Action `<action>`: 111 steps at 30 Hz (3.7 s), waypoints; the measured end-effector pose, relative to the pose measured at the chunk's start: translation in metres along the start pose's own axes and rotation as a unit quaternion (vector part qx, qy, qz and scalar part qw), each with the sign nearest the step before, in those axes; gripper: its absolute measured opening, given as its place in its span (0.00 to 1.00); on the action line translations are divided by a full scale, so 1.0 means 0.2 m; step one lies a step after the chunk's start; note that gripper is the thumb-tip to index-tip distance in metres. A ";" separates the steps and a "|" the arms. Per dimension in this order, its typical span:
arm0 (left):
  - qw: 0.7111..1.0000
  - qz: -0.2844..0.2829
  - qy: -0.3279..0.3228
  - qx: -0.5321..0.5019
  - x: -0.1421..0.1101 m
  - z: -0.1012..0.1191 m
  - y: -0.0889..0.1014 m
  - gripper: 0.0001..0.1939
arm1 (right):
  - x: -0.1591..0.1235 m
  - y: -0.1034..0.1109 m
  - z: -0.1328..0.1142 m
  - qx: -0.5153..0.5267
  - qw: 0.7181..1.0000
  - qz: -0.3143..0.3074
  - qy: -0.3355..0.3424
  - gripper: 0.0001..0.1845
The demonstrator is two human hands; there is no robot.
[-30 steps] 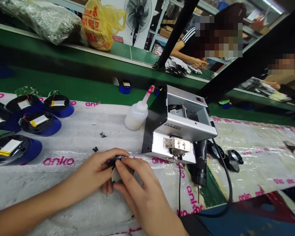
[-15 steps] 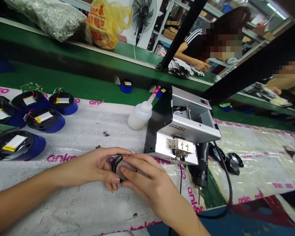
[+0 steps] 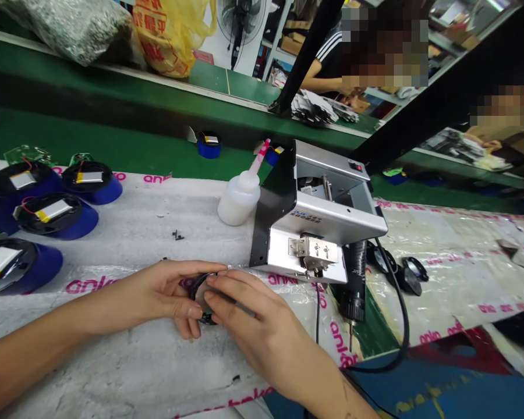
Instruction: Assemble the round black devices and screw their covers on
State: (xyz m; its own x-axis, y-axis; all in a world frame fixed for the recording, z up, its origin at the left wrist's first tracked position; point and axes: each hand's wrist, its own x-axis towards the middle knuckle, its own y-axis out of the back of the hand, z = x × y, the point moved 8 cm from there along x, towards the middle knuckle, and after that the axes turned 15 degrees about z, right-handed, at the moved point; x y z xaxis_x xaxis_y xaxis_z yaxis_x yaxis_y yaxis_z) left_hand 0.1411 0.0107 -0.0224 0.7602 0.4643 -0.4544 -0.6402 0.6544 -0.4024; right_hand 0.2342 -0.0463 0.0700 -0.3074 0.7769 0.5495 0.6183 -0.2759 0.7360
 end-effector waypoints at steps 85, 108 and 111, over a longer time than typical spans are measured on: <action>0.977 0.192 0.008 0.094 -0.03 0.00 -0.05 0.22 | -0.20 0.09 0.10 0.017 0.980 0.080 -0.180 0.38; 0.984 0.172 -0.018 0.040 -0.01 0.02 -0.05 0.24 | -0.06 0.01 -0.02 -0.083 0.984 0.076 -0.139 0.32; 0.994 0.108 -0.024 0.000 -0.01 0.02 -0.04 0.23 | -0.07 -0.03 -0.02 -0.078 0.982 0.097 -0.145 0.33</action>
State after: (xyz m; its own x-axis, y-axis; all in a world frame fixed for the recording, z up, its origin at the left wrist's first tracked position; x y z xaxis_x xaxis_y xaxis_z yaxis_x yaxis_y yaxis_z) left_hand 0.1454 0.0067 -0.0156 0.6094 0.6217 -0.4920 -0.7890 0.5366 -0.2992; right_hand 0.2327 -0.0572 0.0596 0.0388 0.8231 0.5665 0.5195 -0.5009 0.6923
